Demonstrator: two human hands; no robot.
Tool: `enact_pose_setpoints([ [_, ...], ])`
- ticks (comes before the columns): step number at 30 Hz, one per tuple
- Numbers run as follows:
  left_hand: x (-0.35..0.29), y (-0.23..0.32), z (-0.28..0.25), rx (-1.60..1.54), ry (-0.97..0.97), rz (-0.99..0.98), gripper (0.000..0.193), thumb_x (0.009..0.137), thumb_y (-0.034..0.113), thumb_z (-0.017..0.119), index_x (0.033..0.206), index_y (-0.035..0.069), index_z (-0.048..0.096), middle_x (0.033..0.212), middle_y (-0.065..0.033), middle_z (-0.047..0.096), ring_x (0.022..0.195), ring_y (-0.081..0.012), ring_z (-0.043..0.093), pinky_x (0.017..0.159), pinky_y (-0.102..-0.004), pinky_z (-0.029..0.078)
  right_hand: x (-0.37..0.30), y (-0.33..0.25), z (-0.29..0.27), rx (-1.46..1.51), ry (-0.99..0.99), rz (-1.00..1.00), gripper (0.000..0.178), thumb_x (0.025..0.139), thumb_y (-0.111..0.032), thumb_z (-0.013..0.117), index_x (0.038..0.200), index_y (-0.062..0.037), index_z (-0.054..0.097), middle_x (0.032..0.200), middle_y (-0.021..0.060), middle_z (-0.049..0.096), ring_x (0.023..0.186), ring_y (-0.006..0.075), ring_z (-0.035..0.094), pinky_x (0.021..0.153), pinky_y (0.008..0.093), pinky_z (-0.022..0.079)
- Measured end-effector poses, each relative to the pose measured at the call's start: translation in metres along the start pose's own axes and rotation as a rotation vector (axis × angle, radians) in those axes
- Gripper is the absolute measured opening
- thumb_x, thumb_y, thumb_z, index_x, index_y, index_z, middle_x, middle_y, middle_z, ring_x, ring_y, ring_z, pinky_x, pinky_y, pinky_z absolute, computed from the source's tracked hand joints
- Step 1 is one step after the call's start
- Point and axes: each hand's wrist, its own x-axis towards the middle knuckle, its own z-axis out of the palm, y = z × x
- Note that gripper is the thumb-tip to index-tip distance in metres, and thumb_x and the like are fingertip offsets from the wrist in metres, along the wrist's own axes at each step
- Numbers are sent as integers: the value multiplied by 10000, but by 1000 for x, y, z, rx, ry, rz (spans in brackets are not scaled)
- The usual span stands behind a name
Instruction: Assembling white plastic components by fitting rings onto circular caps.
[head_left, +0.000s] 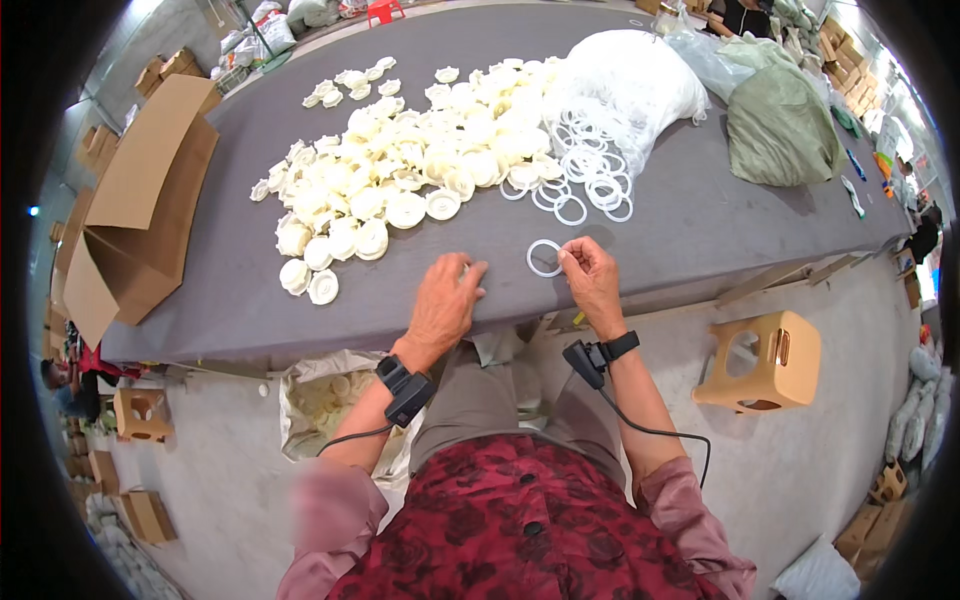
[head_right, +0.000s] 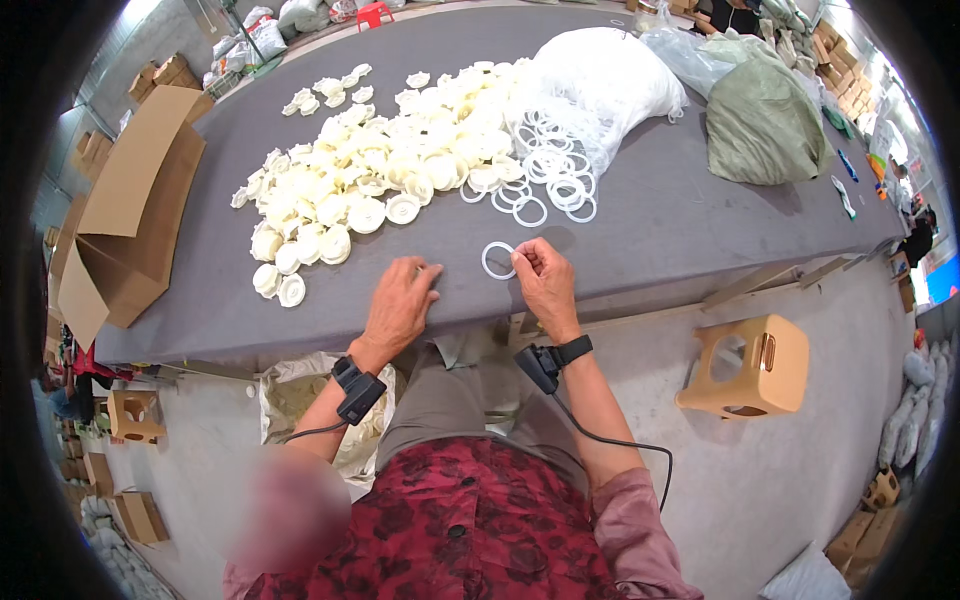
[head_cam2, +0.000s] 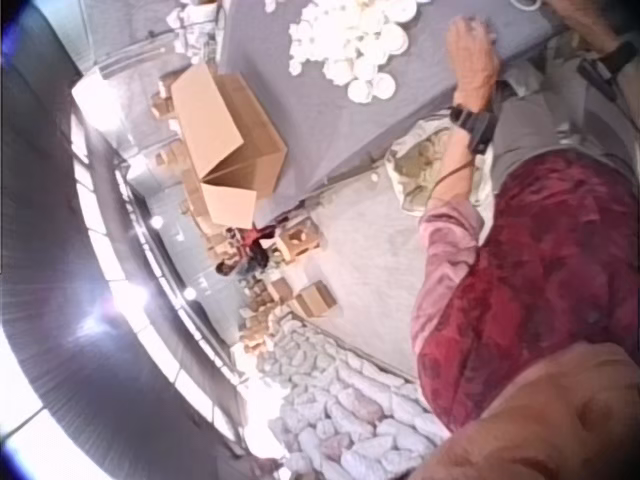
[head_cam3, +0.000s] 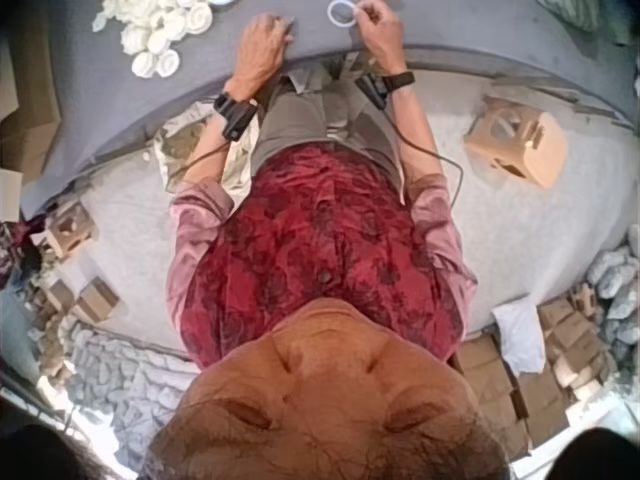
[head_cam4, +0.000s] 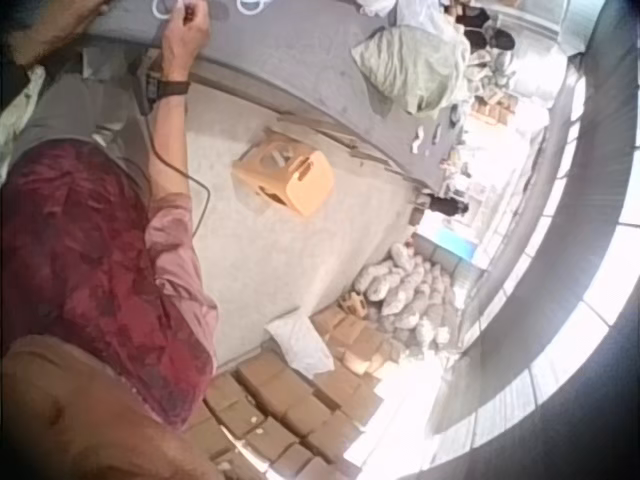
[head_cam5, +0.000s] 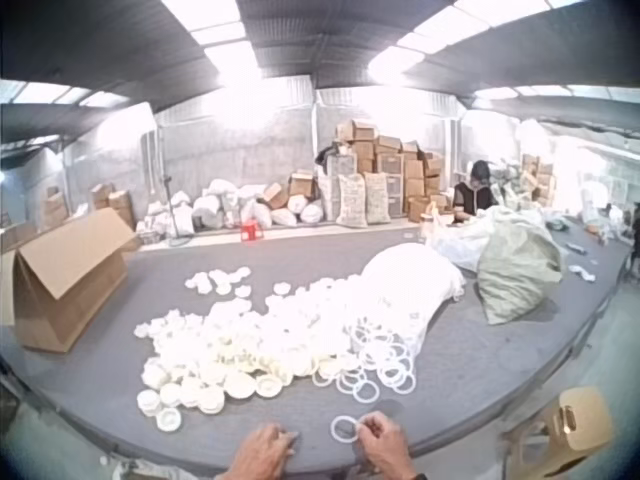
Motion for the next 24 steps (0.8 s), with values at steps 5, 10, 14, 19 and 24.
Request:
enact_pose_setpoints([
  [5, -6, 8, -9, -370, -19, 22, 709, 827, 83, 715, 1473, 58, 425, 1386, -199, 492, 1270, -402, 473, 1068, -435, 408, 0, 5, 1, 2, 9, 17, 117, 939, -105, 650, 880, -10, 616, 704, -28, 579, 652, 43, 511, 590, 230, 432],
  [10, -19, -9, -2, -327, 66, -48, 685, 818, 88, 739, 1438, 34, 451, 1427, -204, 473, 1296, -387, 470, 1093, -425, 391, 0, 5, -3, 32, 13, 25, 100, 952, -108, 639, 918, -20, 606, 762, -42, 585, 678, 37, 507, 612, 217, 436],
  [14, -23, -17, -1, -312, 106, -46, 666, 780, 80, 771, 1388, 13, 506, 1281, -196, 542, 1170, -370, 535, 1012, -422, 438, 0, 3, -3, 27, -21, 12, 53, 930, -60, 639, 925, -15, 613, 764, -45, 590, 665, 28, 506, 604, 211, 439],
  [19, -15, -4, -14, -361, 116, -205, 532, 718, 51, 803, 1199, -8, 585, 1089, -155, 546, 1009, -330, 553, 884, -400, 472, -4, 0, -8, 72, -78, 2, 50, 911, -49, 657, 917, -16, 619, 751, -50, 587, 648, 18, 507, 593, 197, 429],
  [24, -18, -1, -18, -445, 74, -272, 379, 731, 13, 777, 1041, -16, 561, 1069, -176, 580, 934, -345, 597, 812, -385, 495, -20, -13, -9, 86, -112, 4, 41, 886, -17, 662, 895, -18, 622, 762, -37, 586, 650, 29, 516, 594, 203, 431],
])
